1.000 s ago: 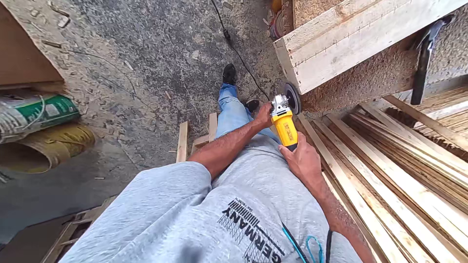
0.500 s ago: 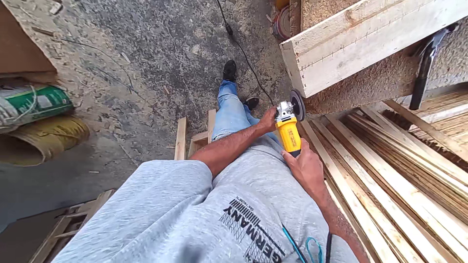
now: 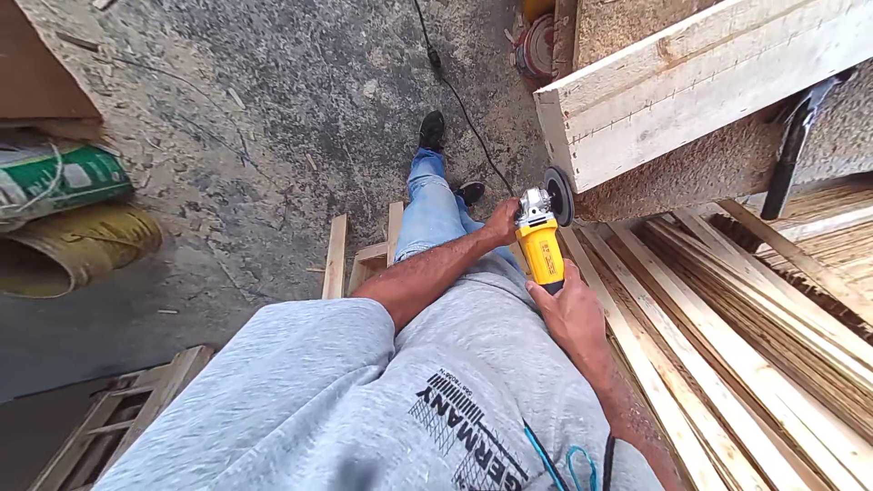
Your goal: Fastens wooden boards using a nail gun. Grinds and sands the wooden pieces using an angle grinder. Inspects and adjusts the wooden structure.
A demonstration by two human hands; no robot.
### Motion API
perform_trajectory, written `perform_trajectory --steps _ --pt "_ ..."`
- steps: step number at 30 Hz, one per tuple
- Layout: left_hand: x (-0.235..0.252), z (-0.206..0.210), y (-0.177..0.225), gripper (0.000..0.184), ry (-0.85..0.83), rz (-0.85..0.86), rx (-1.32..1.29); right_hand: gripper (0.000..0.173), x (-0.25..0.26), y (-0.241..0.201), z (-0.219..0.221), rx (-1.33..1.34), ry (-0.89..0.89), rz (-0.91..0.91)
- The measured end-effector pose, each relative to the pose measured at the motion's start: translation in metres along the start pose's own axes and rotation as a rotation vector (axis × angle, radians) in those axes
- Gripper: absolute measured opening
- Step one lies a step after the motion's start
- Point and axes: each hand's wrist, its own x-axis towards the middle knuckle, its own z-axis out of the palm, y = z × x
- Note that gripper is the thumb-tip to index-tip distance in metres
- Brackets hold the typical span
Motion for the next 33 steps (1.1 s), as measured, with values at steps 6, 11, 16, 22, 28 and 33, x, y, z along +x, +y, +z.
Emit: perform_trajectory --steps 6,11,16,22,28,33 --pt "0.020 -0.054 0.012 0.049 0.172 0.071 0.048 0.084 0.026 -0.043 -0.028 -0.007 0.007 -0.059" --pt "0.000 -0.011 0.006 0.049 -0.030 -0.029 0.016 0.083 0.003 -0.007 -0.010 0.016 -0.022 -0.001" --pt "0.006 -0.019 0.005 0.052 -0.040 -0.008 0.034 0.082 0.003 -0.015 -0.018 -0.007 -0.022 -0.007" --pt "0.039 -0.103 0.023 0.044 0.186 0.140 0.082 0.077 0.040 -0.078 -0.055 -0.003 0.038 -0.122" --pt "0.019 -0.057 0.013 0.044 -0.021 -0.029 0.063 0.080 0.017 -0.043 -0.033 0.011 -0.009 -0.045" --pt "0.015 -0.051 0.018 0.048 0.003 -0.054 0.029 0.080 0.013 -0.043 -0.042 0.008 -0.050 -0.028"
